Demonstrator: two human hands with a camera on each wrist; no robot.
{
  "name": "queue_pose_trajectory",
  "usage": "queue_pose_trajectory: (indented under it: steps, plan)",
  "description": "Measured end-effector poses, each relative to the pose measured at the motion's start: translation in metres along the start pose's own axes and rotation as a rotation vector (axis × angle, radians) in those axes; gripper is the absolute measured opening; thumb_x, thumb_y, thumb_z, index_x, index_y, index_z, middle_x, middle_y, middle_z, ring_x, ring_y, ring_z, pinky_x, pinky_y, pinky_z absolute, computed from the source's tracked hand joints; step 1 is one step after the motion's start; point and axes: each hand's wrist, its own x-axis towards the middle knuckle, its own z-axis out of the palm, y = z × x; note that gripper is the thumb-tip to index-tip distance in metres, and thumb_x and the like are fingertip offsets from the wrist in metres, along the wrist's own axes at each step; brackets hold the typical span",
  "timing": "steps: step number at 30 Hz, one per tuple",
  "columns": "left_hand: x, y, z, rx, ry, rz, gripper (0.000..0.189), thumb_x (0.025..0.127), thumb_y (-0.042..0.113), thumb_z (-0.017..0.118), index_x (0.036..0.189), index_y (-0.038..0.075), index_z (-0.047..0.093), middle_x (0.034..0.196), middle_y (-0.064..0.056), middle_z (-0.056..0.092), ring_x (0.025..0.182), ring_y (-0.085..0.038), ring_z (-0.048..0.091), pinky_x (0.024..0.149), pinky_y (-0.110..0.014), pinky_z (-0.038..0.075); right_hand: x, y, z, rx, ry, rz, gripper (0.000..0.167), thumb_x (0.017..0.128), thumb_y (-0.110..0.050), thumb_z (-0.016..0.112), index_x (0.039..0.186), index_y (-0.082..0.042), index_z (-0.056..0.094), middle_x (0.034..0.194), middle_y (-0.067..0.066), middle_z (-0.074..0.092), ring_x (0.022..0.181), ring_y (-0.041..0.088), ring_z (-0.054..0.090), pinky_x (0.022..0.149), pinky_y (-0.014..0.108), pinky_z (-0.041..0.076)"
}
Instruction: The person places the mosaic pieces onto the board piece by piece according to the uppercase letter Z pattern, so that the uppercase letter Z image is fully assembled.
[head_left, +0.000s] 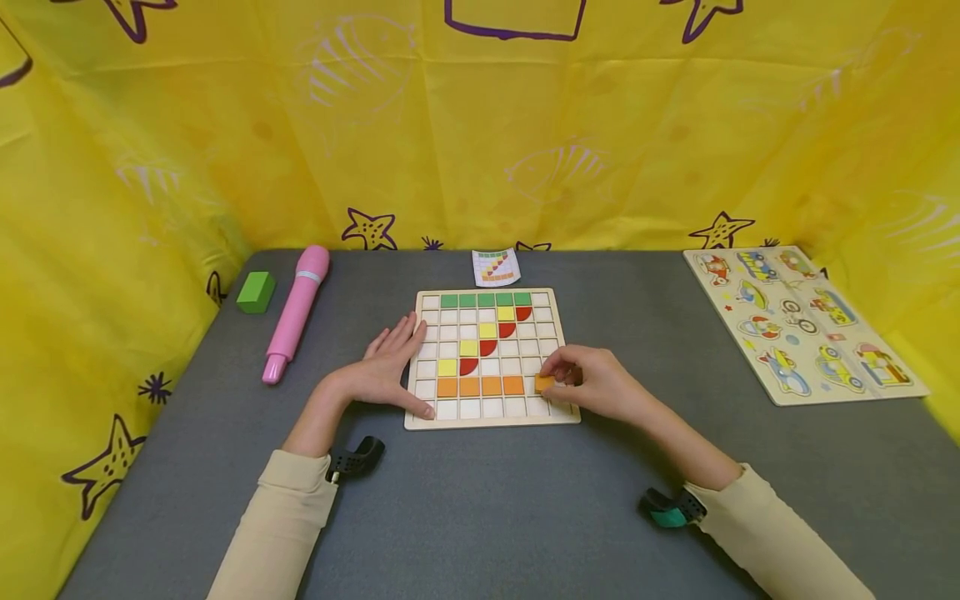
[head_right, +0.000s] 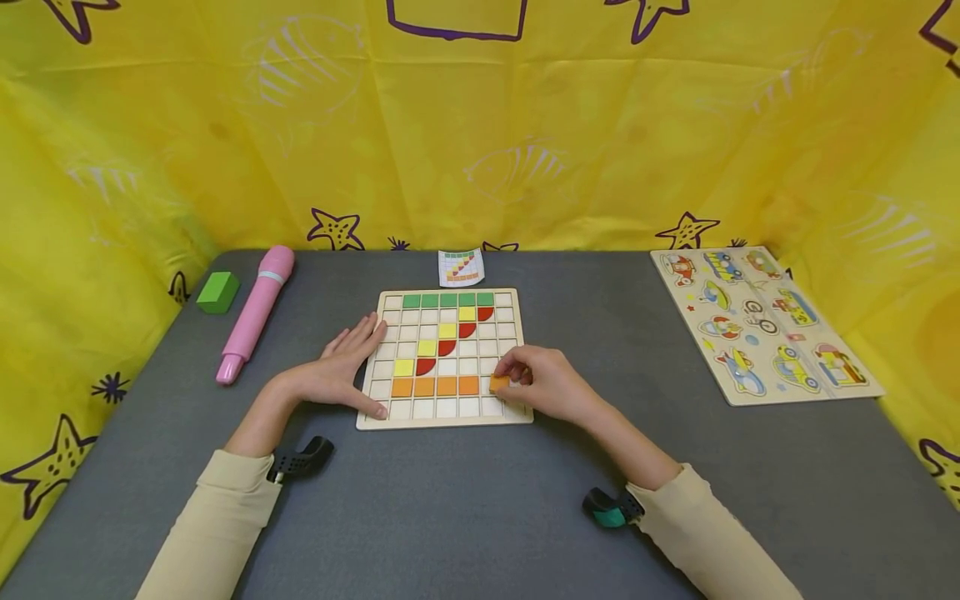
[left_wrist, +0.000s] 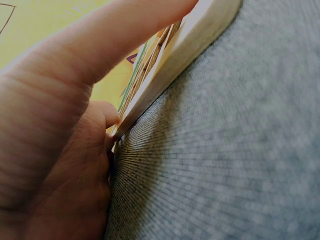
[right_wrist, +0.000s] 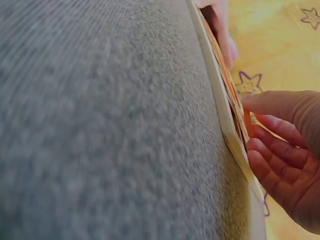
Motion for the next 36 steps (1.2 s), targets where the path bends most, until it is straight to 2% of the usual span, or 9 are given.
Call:
queue_pose_trajectory:
  steps: [11,22,29,36]
  plan:
    - [0.0002,0.0004,0.0006,0.003,0.002,-0.002,0.135,0.067,0.062,0.079,0.155,0.002,-0.004,0.161,-0.015,-0.017,0.147,-0.028,-0.015,0.115,-0.052,-0.005,0.0068,-0.0014,0.0079,-0.06,-0.02,-0.081,0.015,0.081,-0.014,0.081,0.092,-0.014,0.071,0.085,-0.007,0.064,0.077,0.015,0.055,0.068,0.026,0.045]
    - [0.0014,0.0005,0.0009,0.003,-0.004,-0.01,0.135,0.067,0.062,0.079,0.155,0.003,-0.004,0.161,-0.014,-0.017,0.147,-0.028,-0.015,0.115,-0.052,-0.005,0.0046,-0.0003,0.0083,-0.029,-0.015,-0.085,0.013,0.083,-0.014,0.079,0.094,-0.017,0.074,0.091,-0.009,0.068,0.078,0.016,0.054,0.067,0.028,0.043]
    - [0.0019,0.0002,0.0011,-0.011,-0.008,-0.011,0.135,0.067,0.062,0.079,0.155,0.003,-0.005,0.161,-0.013,-0.018,0.147,-0.027,-0.016,0.115,-0.052,-0.006,0.0012,0.0033,0.0086,-0.015,0.002,-0.061,0.016,0.084,-0.014,0.078,0.099,-0.017,0.074,0.089,-0.009,0.064,0.074,0.016,0.052,0.064,0.025,0.041]
    - [0.002,0.0002,0.001,-0.007,-0.007,-0.013,0.135,0.068,0.061,0.079,0.155,0.003,-0.005,0.161,-0.014,-0.018,0.147,-0.028,-0.016,0.115,-0.052,-0.006,0.0005,0.0041,0.0077,0.019,-0.008,-0.042,0.017,0.085,-0.014,0.076,0.102,-0.016,0.074,0.091,-0.008,0.065,0.077,0.014,0.054,0.067,0.028,0.045]
